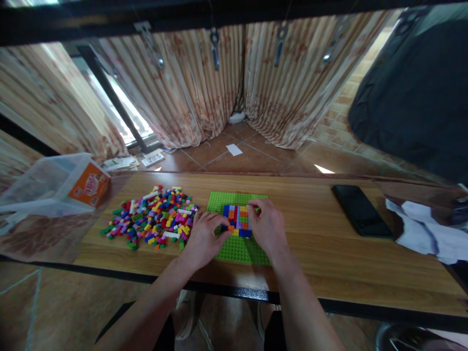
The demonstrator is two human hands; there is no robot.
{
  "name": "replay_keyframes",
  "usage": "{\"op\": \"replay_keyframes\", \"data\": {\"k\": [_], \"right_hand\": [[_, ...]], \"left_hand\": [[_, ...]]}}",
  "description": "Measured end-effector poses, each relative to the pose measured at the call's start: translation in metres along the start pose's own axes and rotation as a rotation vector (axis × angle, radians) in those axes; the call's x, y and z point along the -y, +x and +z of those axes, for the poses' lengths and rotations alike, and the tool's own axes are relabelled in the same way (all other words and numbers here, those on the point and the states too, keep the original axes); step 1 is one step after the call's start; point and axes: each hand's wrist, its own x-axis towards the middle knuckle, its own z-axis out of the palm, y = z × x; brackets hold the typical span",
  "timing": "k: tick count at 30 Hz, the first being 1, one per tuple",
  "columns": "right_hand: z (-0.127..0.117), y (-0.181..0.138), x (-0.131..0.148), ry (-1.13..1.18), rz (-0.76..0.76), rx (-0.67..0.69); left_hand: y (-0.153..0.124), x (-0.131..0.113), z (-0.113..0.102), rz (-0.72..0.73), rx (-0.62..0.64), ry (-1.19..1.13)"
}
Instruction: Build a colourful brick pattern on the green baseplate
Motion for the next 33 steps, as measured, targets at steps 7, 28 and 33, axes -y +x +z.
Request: {"op": "replay_keyframes", "data": {"k": [7,28,33], "right_hand": [[0.0,-0.001,-0.002,-0.006,0.002,0.02],[0.01,-0.012,0.001,-0.126,0.082,0.23],[0.012,-0.011,0.002,-0.123,0.101,0.224]], "left_hand": [[0.005,-0.004,0.009,-0.045,-0.034,0.027],[0.005,-0.01,0.011,-0.123,-0.047,-0.08],[0.004,-0.012,0.01,-0.115,-0.038,-0.091]]}}
